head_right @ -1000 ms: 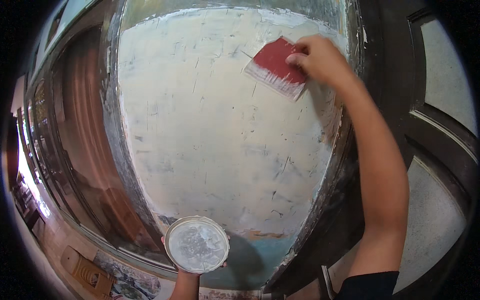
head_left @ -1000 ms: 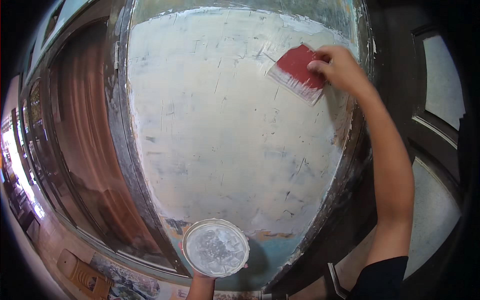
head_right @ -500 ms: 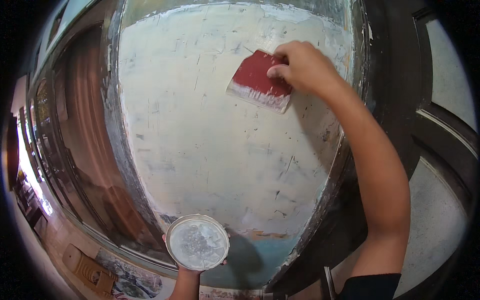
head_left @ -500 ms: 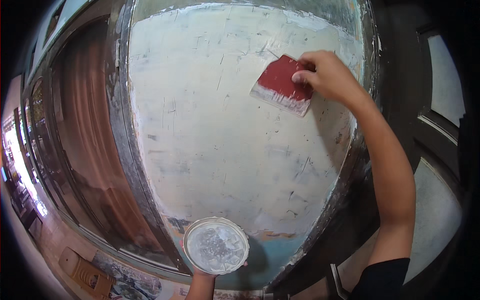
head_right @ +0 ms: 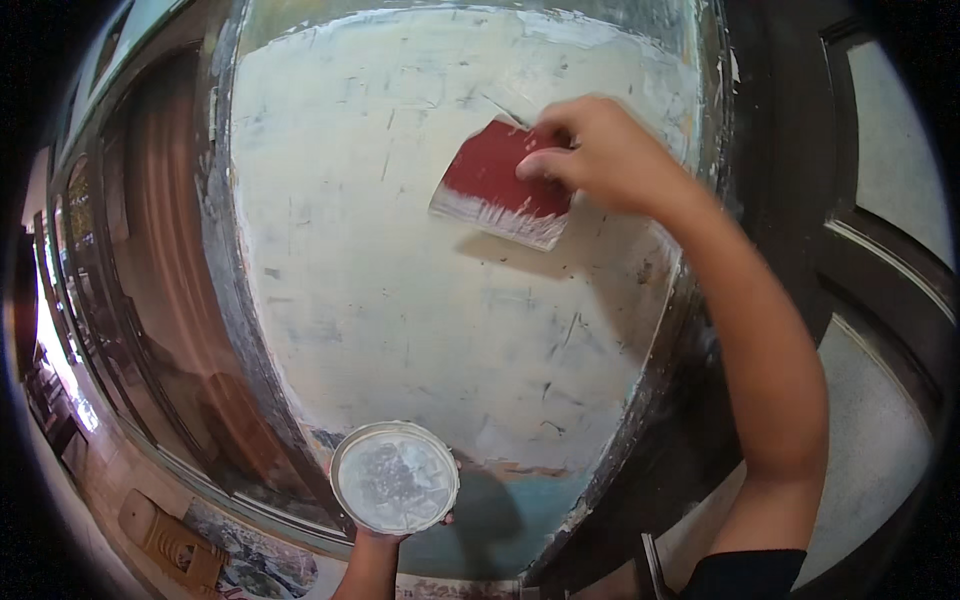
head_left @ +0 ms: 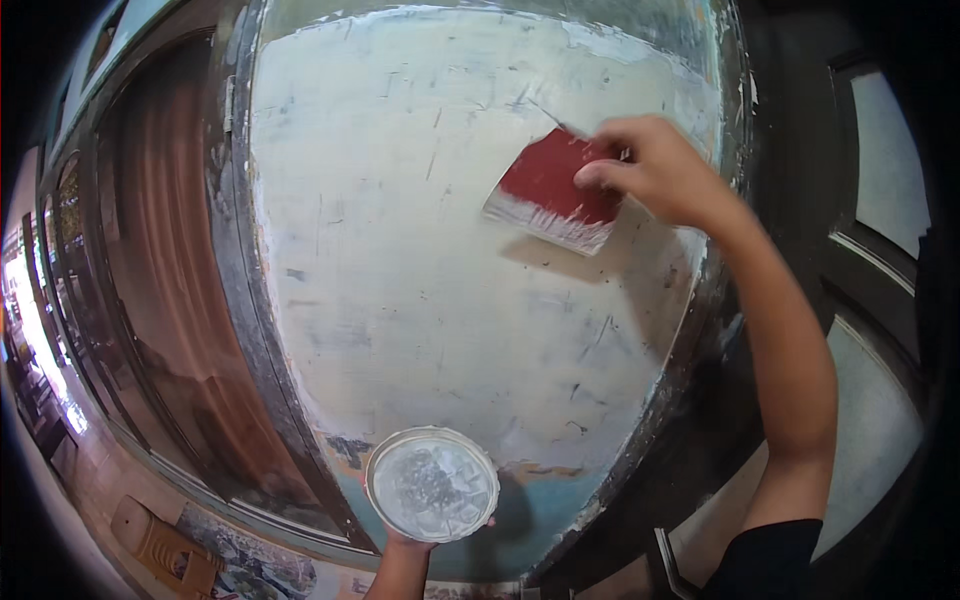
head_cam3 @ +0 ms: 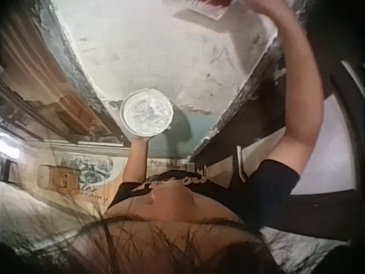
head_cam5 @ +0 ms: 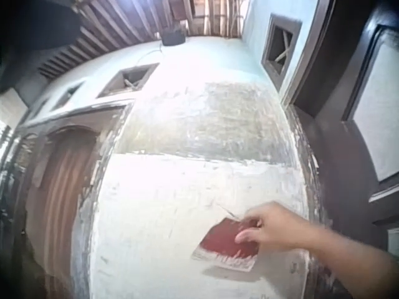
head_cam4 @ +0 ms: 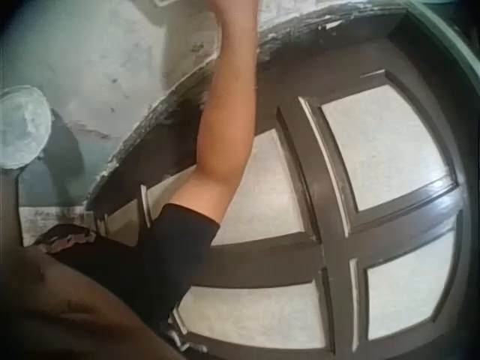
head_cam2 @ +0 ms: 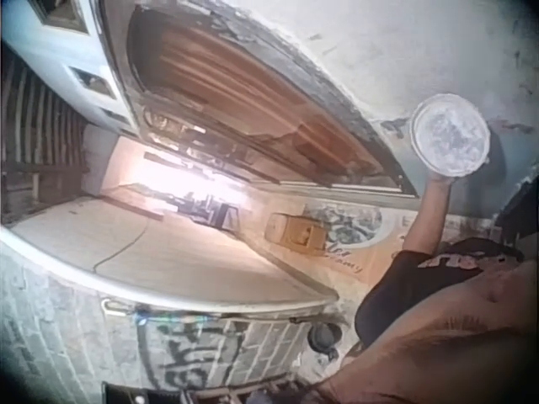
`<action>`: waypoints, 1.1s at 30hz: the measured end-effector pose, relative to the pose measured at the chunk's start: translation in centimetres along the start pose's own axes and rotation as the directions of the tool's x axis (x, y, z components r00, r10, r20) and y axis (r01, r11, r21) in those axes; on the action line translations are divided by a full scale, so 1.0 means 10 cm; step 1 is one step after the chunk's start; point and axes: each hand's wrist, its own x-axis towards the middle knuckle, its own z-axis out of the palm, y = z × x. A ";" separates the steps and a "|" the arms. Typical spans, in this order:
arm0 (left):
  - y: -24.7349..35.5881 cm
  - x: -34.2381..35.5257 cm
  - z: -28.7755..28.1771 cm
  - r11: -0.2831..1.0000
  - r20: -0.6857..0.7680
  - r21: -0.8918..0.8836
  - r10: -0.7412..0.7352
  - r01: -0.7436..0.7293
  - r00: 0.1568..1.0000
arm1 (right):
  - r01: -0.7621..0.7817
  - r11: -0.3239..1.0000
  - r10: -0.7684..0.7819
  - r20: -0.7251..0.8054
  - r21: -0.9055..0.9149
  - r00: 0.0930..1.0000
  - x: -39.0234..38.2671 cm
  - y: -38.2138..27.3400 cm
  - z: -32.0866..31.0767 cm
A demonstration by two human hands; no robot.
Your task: Applying plaster or wall putty to a wall using a hand scraper tool.
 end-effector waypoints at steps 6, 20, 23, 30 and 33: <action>-0.11 0.39 0.07 0.984 0.151 0.163 -0.102 0.077 0.983 | -0.113 0.953 0.050 -0.223 -0.280 0.974 0.17 0.25 -0.09; -0.17 0.65 0.05 0.944 0.152 -0.025 -0.323 0.330 0.934 | 0.009 0.989 0.004 0.093 -0.147 0.996 -0.17 0.08 0.01; -0.17 0.73 0.13 0.911 0.110 -0.123 -0.382 0.393 0.918 | -0.011 0.931 0.019 0.018 -0.366 1.000 -0.06 0.16 0.00; -0.16 0.75 0.49 0.882 0.138 -0.221 -0.393 0.415 0.909 | -0.177 0.966 0.095 -0.373 -0.191 0.923 0.09 0.84 -1.14; -0.10 0.72 0.46 0.893 0.133 -0.201 -0.383 0.403 0.914 | -0.046 0.993 0.079 -0.322 0.107 0.944 -0.02 0.70 -0.94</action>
